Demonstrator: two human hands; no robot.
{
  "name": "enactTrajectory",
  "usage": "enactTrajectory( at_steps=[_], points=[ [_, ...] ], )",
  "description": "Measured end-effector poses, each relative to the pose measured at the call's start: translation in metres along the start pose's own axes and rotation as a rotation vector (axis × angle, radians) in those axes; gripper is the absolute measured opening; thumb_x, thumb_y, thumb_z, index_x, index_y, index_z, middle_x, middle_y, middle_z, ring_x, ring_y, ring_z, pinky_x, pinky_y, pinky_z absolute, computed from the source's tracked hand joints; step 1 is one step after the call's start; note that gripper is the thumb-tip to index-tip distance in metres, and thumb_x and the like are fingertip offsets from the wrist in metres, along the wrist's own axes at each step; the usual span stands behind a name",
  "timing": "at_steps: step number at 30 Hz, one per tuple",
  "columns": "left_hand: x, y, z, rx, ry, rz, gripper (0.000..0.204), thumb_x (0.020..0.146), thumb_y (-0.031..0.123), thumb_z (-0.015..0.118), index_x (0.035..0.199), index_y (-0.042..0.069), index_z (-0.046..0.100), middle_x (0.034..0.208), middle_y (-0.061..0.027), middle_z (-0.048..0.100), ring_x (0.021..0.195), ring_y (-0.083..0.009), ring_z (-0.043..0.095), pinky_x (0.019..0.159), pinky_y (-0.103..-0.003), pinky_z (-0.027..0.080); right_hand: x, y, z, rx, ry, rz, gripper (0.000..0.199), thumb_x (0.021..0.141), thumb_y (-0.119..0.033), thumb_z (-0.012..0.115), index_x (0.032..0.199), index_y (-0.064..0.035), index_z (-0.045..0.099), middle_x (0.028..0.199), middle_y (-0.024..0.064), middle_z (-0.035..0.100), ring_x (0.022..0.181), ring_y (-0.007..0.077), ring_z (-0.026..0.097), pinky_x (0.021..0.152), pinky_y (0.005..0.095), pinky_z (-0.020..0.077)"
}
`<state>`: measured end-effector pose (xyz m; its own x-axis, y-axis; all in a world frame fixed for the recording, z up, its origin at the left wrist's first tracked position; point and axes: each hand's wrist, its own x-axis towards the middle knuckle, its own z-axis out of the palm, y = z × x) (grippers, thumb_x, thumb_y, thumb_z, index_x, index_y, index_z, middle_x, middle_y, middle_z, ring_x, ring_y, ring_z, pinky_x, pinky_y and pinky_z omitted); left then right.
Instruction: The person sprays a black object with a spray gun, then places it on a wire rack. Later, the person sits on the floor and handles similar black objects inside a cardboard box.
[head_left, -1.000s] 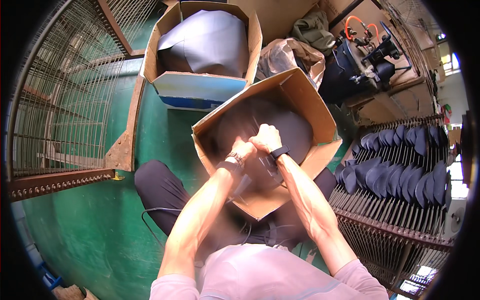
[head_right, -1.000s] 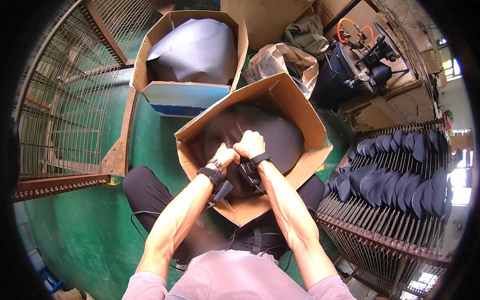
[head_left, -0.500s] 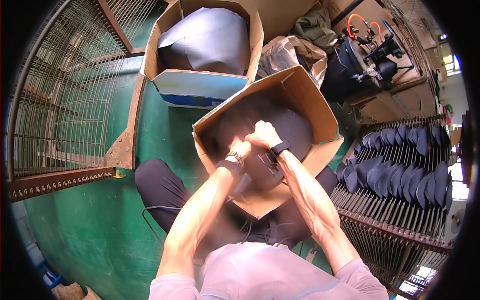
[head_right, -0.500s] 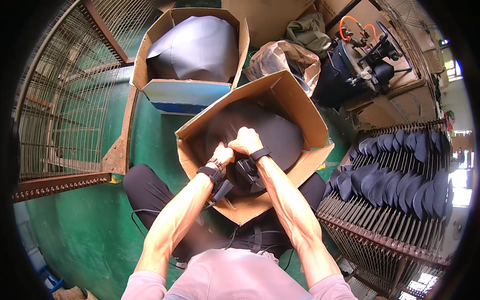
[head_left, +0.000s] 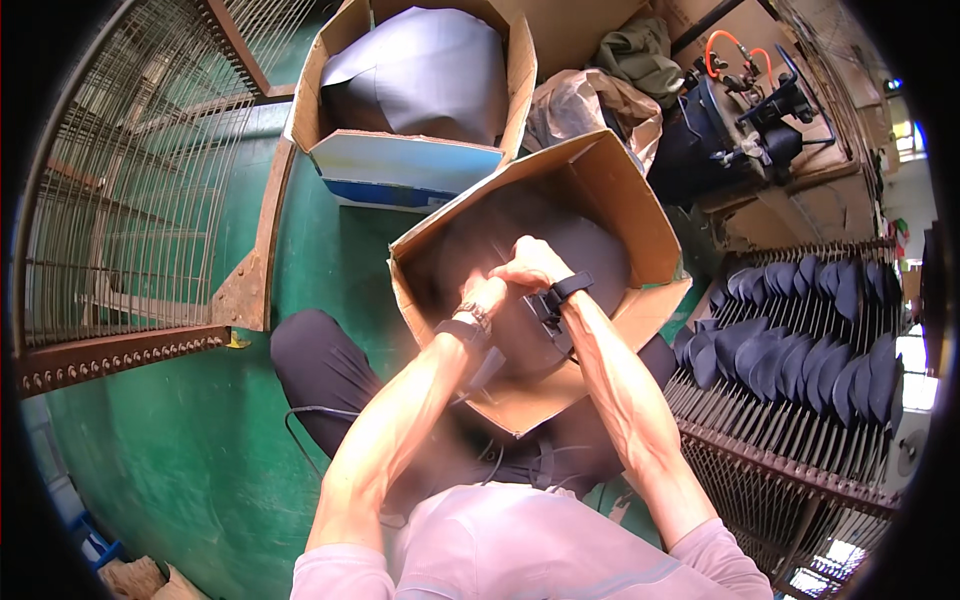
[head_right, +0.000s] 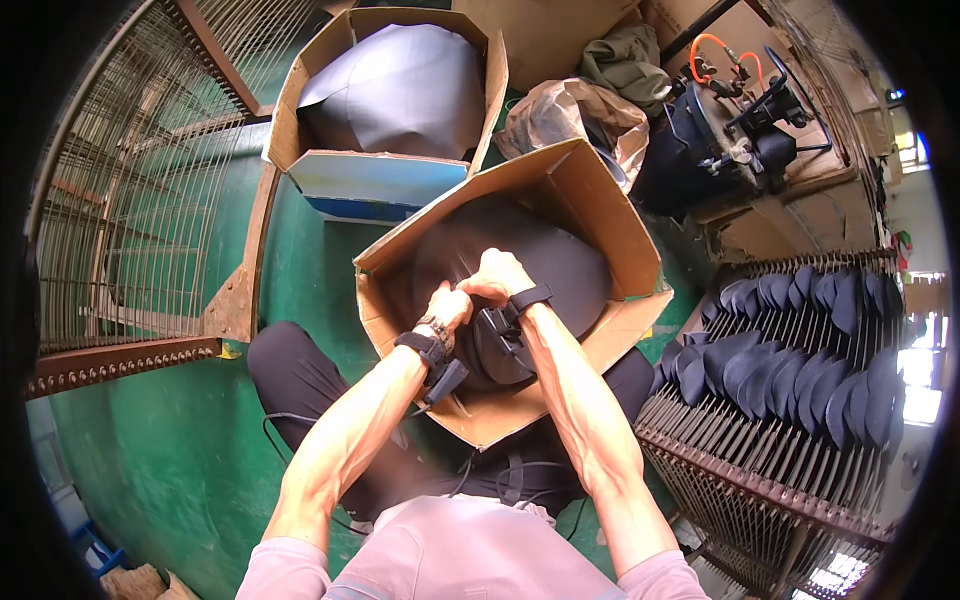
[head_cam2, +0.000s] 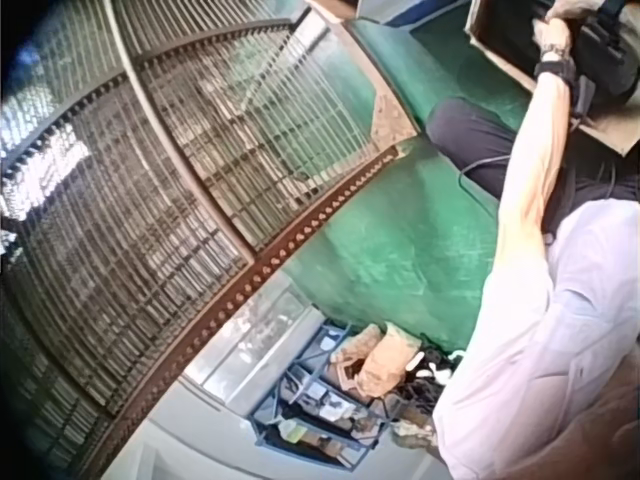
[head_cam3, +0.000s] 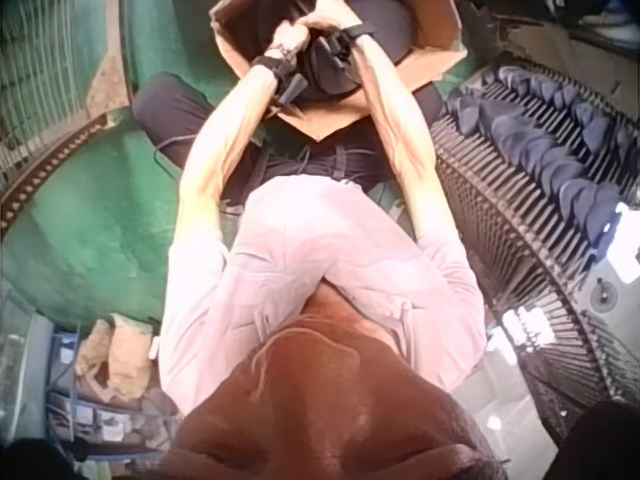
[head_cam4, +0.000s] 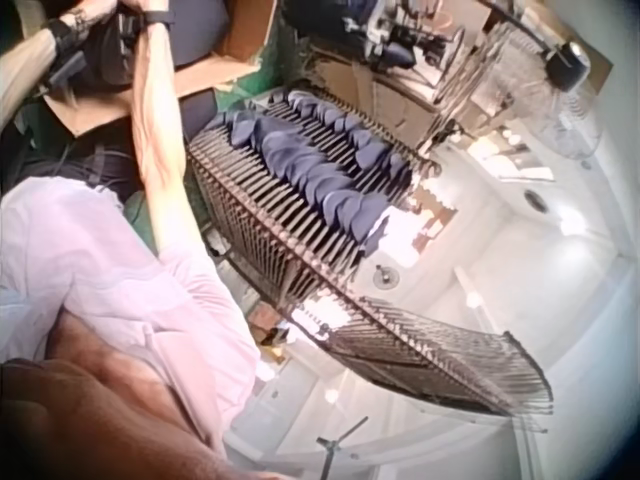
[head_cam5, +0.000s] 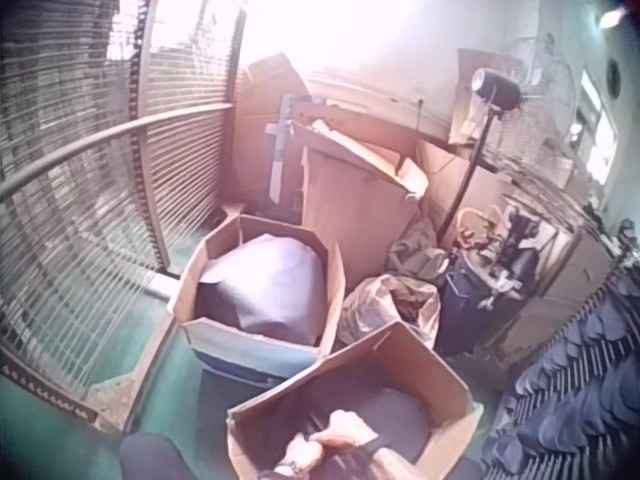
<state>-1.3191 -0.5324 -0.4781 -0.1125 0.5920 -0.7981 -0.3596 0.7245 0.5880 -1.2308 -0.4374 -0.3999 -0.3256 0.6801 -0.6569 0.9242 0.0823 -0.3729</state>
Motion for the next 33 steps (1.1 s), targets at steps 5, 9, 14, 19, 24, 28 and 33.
enactTrajectory(
  at_steps=[5,9,14,19,24,28,33],
  points=[
    [-0.001,-0.007,-0.02,-0.227,-0.12,0.023,0.08,0.057,0.004,0.067,0.134,-0.005,0.045,0.133,-0.0176,0.051,0.131,-0.0275,0.04,0.109,-0.036,0.03,0.011,-0.003,-0.002,0.03,-0.141,-0.074,0.053,0.075,-0.045,0.077,0.077,0.0072,0.071,0.066,0.0145,0.066,0.058,0.0205,0.063,0.052,0.0336,0.0493],
    [-0.034,0.017,0.002,-0.189,-0.188,0.038,0.056,0.059,0.006,0.072,0.114,-0.001,0.06,0.132,-0.0161,0.054,0.127,-0.0267,0.045,0.108,-0.037,0.033,0.014,0.033,-0.011,0.084,-0.105,-0.085,0.056,0.074,-0.049,0.077,0.071,0.0061,0.069,0.061,0.0112,0.062,0.054,0.0174,0.058,0.049,0.0332,0.0445],
    [0.026,-0.03,-0.021,-0.14,-0.132,0.184,0.042,0.062,0.005,0.071,0.103,0.001,0.065,0.112,-0.0111,0.065,0.111,-0.022,0.057,0.101,-0.032,0.04,0.008,-0.016,0.0,0.043,-0.099,-0.104,0.054,0.072,-0.047,0.08,0.066,0.0052,0.066,0.058,0.0104,0.06,0.05,0.0158,0.054,0.046,0.0333,0.0417],
    [0.021,-0.021,-0.004,-0.076,-0.15,0.181,0.051,0.063,0.002,0.069,0.113,-0.001,0.061,0.106,-0.0107,0.067,0.106,-0.0212,0.06,0.098,-0.03,0.043,0.0,0.0,-0.003,0.095,-0.021,-0.046,0.053,0.069,-0.044,0.081,0.065,0.0061,0.065,0.058,0.0119,0.06,0.049,0.0174,0.055,0.044,0.0334,0.0417],
    [0.0,-0.005,-0.002,-0.002,-0.044,0.083,0.083,0.064,0.003,0.071,0.139,-0.009,0.038,0.122,-0.0191,0.061,0.117,-0.0263,0.058,0.103,-0.033,0.044,-0.002,-0.007,-0.004,0.069,0.017,-0.022,0.046,0.065,-0.037,0.077,0.067,0.0079,0.065,0.061,0.016,0.063,0.053,0.0223,0.061,0.047,0.034,0.0474],
    [-0.001,-0.004,-0.007,-0.023,-0.086,0.048,0.104,0.063,0.008,0.075,0.15,-0.011,0.021,0.131,-0.0237,0.056,0.122,-0.0293,0.056,0.106,-0.035,0.044,-0.003,-0.009,0.0,0.018,0.103,-0.018,0.047,0.064,-0.033,0.074,0.078,0.0114,0.067,0.072,0.0226,0.068,0.064,0.0287,0.068,0.057,0.0368,0.0543],
    [-0.031,0.026,-0.002,0.256,0.03,-0.017,0.116,0.058,0.015,0.085,0.151,-0.007,0.019,0.144,-0.028,0.042,0.131,-0.0357,0.047,0.109,-0.041,0.041,-0.005,-0.004,-0.001,0.018,0.095,0.026,0.053,0.065,-0.031,0.074,0.091,0.014,0.067,0.086,0.0297,0.069,0.081,0.0354,0.071,0.071,0.0397,0.0575]
  ],
)
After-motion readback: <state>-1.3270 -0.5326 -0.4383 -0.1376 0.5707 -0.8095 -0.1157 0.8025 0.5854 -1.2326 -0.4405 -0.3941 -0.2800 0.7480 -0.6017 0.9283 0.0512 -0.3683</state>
